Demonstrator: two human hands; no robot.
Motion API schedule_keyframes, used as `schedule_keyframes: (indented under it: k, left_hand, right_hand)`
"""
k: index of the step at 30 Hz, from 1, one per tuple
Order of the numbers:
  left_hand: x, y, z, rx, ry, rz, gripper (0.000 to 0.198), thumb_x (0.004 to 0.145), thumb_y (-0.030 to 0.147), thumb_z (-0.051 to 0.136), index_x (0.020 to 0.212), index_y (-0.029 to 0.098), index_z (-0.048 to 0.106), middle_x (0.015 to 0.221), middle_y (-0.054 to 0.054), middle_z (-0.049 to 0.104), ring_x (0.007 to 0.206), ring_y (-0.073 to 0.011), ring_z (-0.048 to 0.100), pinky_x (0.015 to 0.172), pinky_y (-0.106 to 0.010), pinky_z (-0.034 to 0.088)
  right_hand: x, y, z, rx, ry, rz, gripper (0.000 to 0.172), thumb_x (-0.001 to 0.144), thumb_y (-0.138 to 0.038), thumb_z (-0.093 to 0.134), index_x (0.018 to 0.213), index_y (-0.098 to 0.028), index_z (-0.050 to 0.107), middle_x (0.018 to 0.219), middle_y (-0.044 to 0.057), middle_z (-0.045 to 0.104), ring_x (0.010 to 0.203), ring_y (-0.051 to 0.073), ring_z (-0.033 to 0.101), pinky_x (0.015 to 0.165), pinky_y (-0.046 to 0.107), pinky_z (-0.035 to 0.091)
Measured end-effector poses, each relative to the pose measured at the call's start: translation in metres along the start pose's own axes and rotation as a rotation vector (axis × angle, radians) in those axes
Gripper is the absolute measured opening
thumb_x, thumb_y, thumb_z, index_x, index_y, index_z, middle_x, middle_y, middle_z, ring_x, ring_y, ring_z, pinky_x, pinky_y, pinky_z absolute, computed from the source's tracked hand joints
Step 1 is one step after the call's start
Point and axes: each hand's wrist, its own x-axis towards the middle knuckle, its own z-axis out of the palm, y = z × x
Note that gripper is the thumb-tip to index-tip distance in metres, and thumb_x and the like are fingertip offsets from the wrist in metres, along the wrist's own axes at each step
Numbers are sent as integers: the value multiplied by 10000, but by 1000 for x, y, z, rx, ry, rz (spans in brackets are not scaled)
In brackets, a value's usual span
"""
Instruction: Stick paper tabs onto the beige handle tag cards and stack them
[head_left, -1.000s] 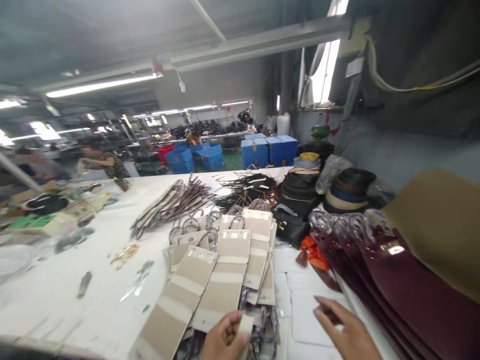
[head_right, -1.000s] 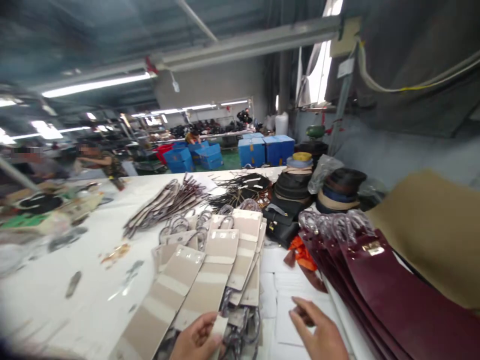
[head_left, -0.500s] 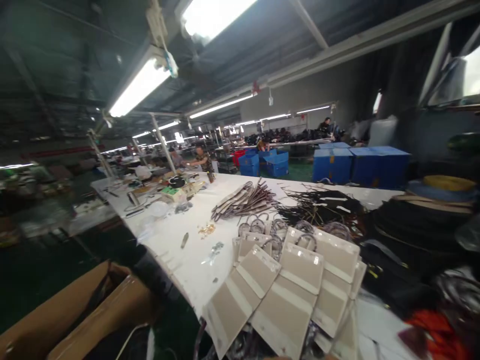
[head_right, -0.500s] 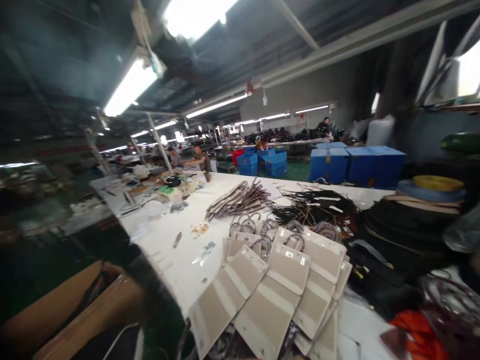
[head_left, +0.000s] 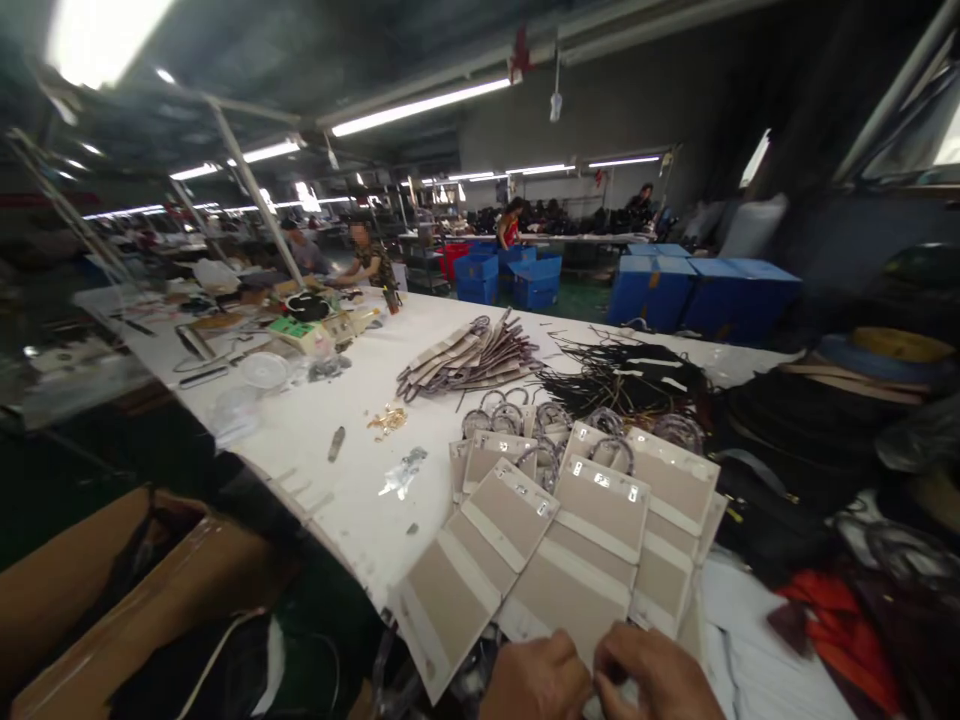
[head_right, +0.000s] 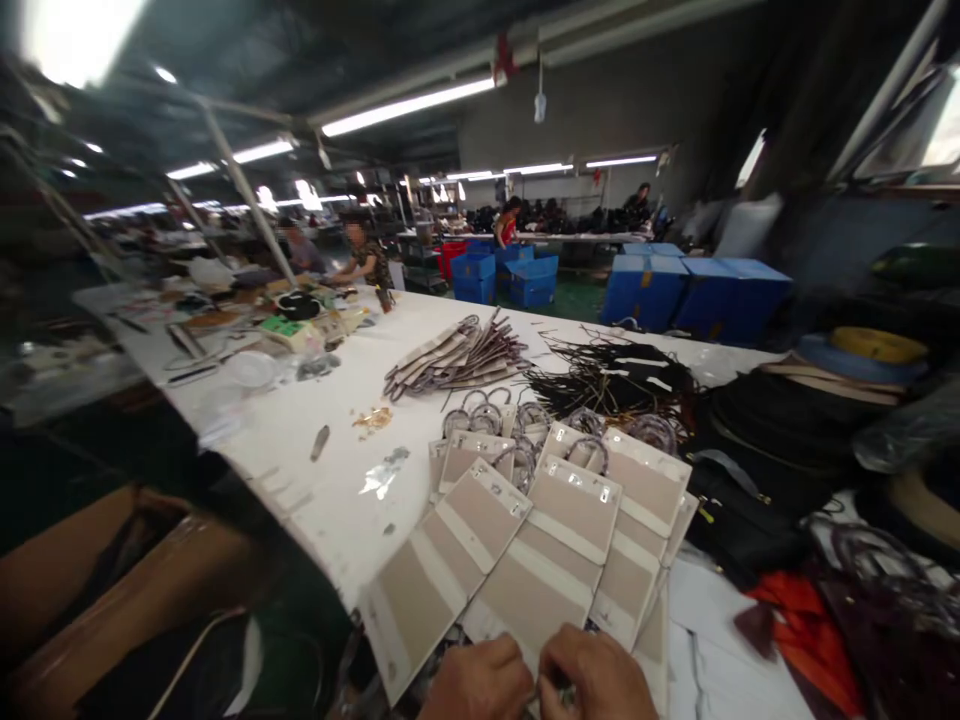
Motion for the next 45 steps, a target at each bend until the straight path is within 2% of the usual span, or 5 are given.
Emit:
schedule_keyframes:
  k: [9,15,20,38,45]
  left_hand:
    - [11,-53,-26,-383,57,1,229,973,210,477,803,233,629,718,-22,649,647,-153,608,561,-275,378]
    - [1,-84,-27,-863,-23,-805,210,966,362,518,885,209,637,764,2,628,717,-169,596,658,-260,431]
    - [-11,-107,-20,-983,-82,-1015,127,868,231,529,939,201,630,766,23,639,732,-174,605,672,-259,423]
    - [-7,-90,-3,-1022,76,-1161,556,718,239,718,1255,106,657,692,39,638,655,-161,609,660,-275,459]
    - [5,-83,-9,-914,38,-1089,177,791,309,694,874,160,740,756,-10,736,704,-183,638,656,-269,451]
  right_hand:
    - [113,2,17,395,137,381,263,816,-417,545,712,-209,667,674,7,659,666,183,597,642,282,446]
    - [188,23,37,559,160,517,414,797,-549,590,832,-159,724,548,-15,575,499,139,469,499,261,355]
    - [223,37,56,338,126,463,330,817,-473,577,786,-188,741,739,23,709,708,192,613,662,282,433]
    - [228,66,53,44,169,421,272,902,-402,546,950,-215,738,934,44,680,844,197,598,738,303,415]
    - [179,18,19,394,-9,41,351,915,-468,590,1123,-215,717,1017,53,692,834,189,606,796,304,475]
